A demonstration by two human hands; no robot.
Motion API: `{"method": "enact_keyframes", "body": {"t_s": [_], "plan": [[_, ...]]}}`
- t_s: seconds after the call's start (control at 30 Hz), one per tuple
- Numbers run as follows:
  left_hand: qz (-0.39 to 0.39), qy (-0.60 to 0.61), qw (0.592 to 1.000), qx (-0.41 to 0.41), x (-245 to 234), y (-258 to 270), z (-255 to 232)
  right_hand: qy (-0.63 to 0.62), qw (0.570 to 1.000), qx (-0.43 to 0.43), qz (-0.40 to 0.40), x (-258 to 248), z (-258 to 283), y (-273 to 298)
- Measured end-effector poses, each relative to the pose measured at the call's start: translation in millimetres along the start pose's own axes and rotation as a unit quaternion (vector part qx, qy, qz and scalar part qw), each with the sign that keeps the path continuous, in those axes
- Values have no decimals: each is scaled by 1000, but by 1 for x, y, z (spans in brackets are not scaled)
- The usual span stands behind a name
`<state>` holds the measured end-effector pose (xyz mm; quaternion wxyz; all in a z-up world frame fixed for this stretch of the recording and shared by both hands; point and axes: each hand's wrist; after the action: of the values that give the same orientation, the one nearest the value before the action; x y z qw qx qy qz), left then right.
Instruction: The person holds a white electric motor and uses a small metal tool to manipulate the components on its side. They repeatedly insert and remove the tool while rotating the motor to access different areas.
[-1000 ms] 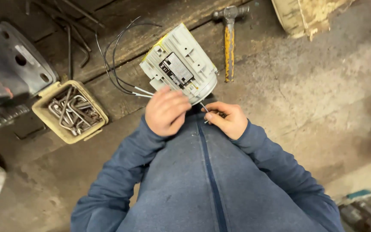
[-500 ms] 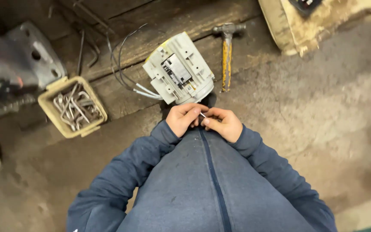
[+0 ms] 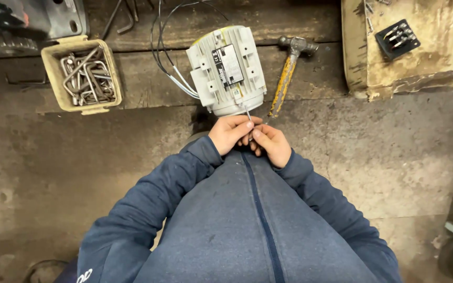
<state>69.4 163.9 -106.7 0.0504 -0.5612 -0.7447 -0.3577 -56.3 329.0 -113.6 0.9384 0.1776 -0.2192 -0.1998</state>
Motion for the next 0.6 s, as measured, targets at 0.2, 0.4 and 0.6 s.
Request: {"method": "enact_keyframes", "body": {"t_s": [0.2,0.4,0.6], "plan": [[-14,-24,1000,7,-10,-5,-4,10,1000,-5,21,2,1,-5],[-11,-38,999,-15,-12,0,-8,20,1000,-5,-2,12,4,-4],[40,-5,999,-33,-21,4,-4,28,999,-20,-29,31,13,-3]]}}
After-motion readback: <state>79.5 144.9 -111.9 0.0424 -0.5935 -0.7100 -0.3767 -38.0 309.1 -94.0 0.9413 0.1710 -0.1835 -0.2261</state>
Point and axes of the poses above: each hand's wrist, its own y-axis away from the middle knuckle, its own x-axis out of the palm, z = x × y, and after that the axes turned 7 degrees about -x, right-handed
